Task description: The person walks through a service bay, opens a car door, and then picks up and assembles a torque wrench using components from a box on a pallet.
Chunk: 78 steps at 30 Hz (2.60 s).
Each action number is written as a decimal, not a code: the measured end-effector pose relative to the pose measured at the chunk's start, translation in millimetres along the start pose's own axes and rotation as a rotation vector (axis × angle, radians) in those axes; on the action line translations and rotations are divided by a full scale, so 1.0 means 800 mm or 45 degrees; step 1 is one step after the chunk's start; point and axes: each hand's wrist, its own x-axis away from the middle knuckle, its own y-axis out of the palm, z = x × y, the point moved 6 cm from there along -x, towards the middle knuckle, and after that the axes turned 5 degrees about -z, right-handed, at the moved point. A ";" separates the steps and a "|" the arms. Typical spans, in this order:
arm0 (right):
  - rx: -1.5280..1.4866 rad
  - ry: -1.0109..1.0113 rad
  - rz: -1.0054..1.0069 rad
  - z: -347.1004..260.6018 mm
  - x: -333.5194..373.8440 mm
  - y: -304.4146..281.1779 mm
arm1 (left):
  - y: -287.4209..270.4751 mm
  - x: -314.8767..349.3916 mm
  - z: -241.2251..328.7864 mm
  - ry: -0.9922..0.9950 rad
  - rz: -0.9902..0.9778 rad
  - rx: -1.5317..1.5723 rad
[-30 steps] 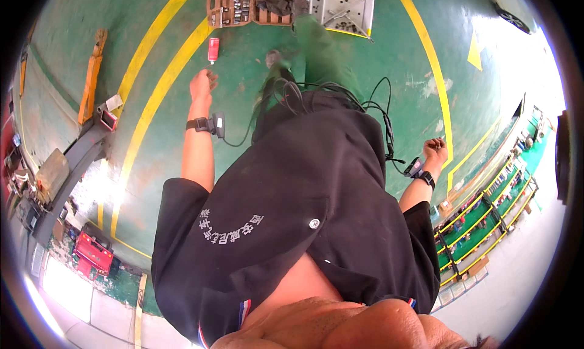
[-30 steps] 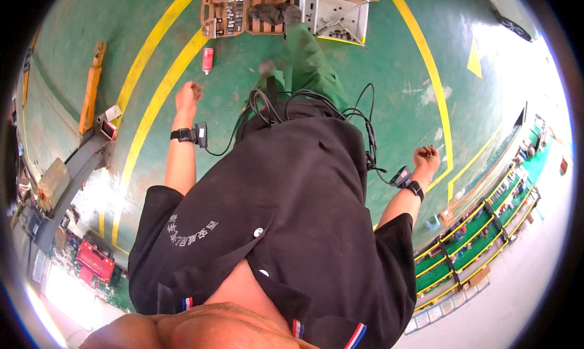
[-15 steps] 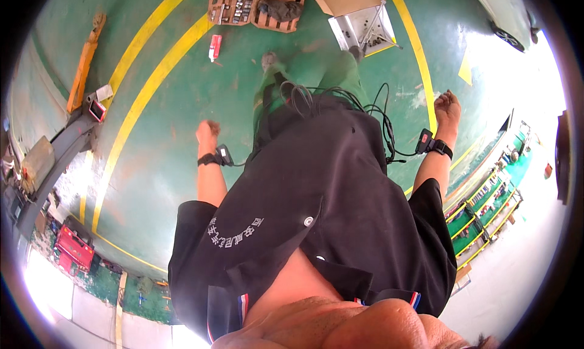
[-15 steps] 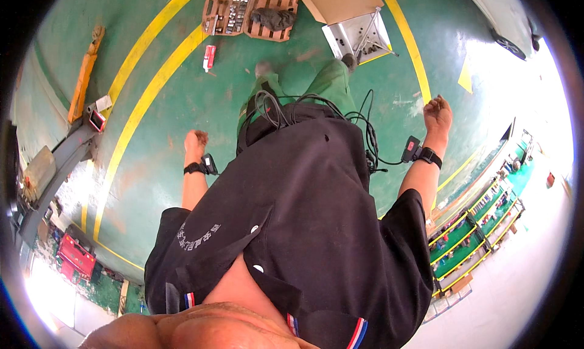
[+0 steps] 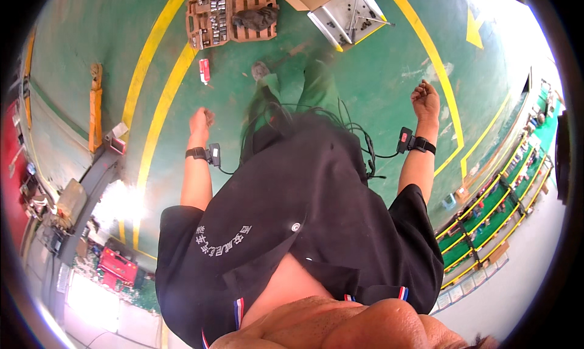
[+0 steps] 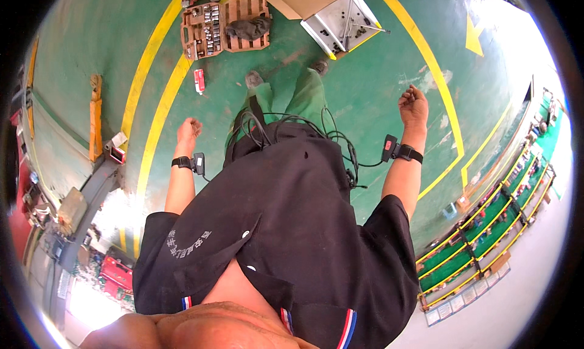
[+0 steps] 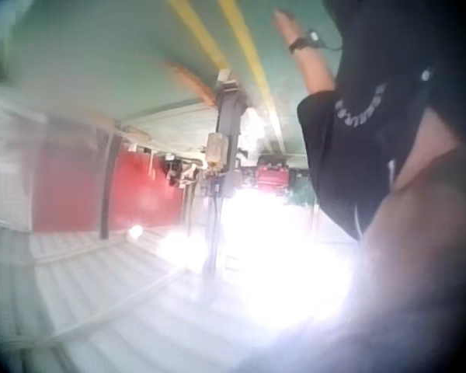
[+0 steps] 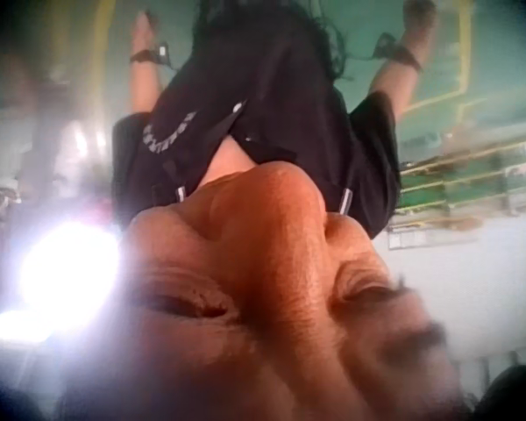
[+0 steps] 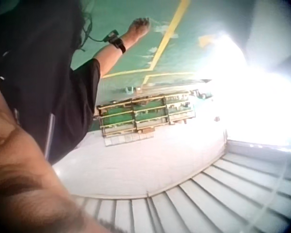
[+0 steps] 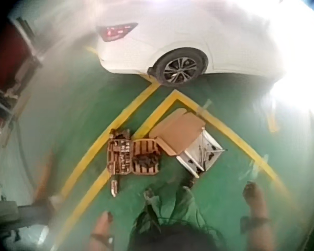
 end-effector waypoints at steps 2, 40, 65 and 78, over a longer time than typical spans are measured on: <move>-0.026 0.059 0.007 0.016 -0.029 -0.011 | 0.045 0.008 0.045 0.023 -0.024 -0.128; 1.168 0.009 0.442 0.399 -0.803 -0.238 | 0.745 -0.566 0.100 0.219 -0.525 -0.032; 0.623 0.420 0.061 0.369 -0.498 -0.263 | 0.835 -0.336 -0.086 1.113 -0.711 -1.323; 0.805 0.327 -0.369 0.323 -0.418 0.024 | 0.775 -0.291 -0.006 0.905 -0.379 -0.932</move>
